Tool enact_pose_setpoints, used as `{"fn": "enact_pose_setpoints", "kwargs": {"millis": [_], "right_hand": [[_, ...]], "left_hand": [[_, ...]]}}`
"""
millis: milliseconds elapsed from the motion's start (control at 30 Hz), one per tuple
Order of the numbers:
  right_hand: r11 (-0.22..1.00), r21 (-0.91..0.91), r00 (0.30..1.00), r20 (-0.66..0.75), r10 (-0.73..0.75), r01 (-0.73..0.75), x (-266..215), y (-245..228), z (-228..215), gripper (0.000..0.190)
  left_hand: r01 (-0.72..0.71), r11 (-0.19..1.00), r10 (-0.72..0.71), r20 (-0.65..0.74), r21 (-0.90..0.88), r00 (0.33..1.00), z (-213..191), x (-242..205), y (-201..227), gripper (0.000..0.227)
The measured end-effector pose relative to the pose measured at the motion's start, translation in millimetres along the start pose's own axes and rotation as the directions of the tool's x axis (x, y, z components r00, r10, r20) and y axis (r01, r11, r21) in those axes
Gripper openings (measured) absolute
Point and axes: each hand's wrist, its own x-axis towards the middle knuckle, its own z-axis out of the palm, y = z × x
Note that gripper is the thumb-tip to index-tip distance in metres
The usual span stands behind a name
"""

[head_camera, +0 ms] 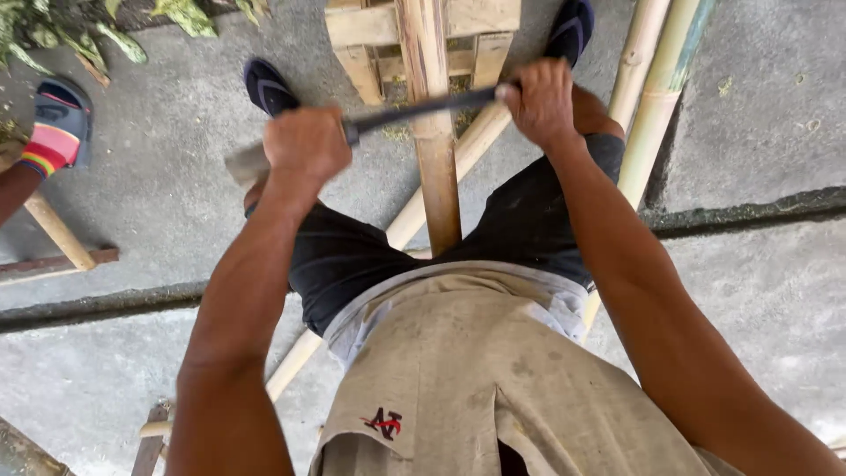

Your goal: Shaving and tapering bamboo poles using a machete.

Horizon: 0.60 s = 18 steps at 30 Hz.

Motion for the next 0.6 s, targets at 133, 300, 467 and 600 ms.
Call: {"fn": "enact_pose_setpoints", "kwargs": {"millis": [133,300,467,600], "right_hand": [[0.998,-0.052,0.995,-0.100,0.031,-0.037,-6.9,-13.6,-12.4,0.068],[0.990,-0.135,0.982,-0.179,-0.056,0.032,7.6,5.0,3.3,0.062],[0.996,-0.078,0.997,-0.059,-0.042,0.038,2.2,10.4,1.9,0.061],[0.994,-0.111,0.969,-0.247,-0.017,-0.010,6.8,-18.6,-24.7,0.061]], "left_hand": [[-0.025,1.000,0.025,-0.139,-0.002,0.990,36.5,-4.5,-14.2,0.019],[0.032,0.999,-0.035,-0.107,-0.024,0.994,16.6,-1.0,-7.4,0.018],[0.021,0.999,-0.022,-0.027,-0.044,0.999,17.2,-7.1,-6.7,0.022],[-0.039,0.997,0.018,-0.278,-0.069,0.960,42.9,1.8,-18.8,0.017]]}}
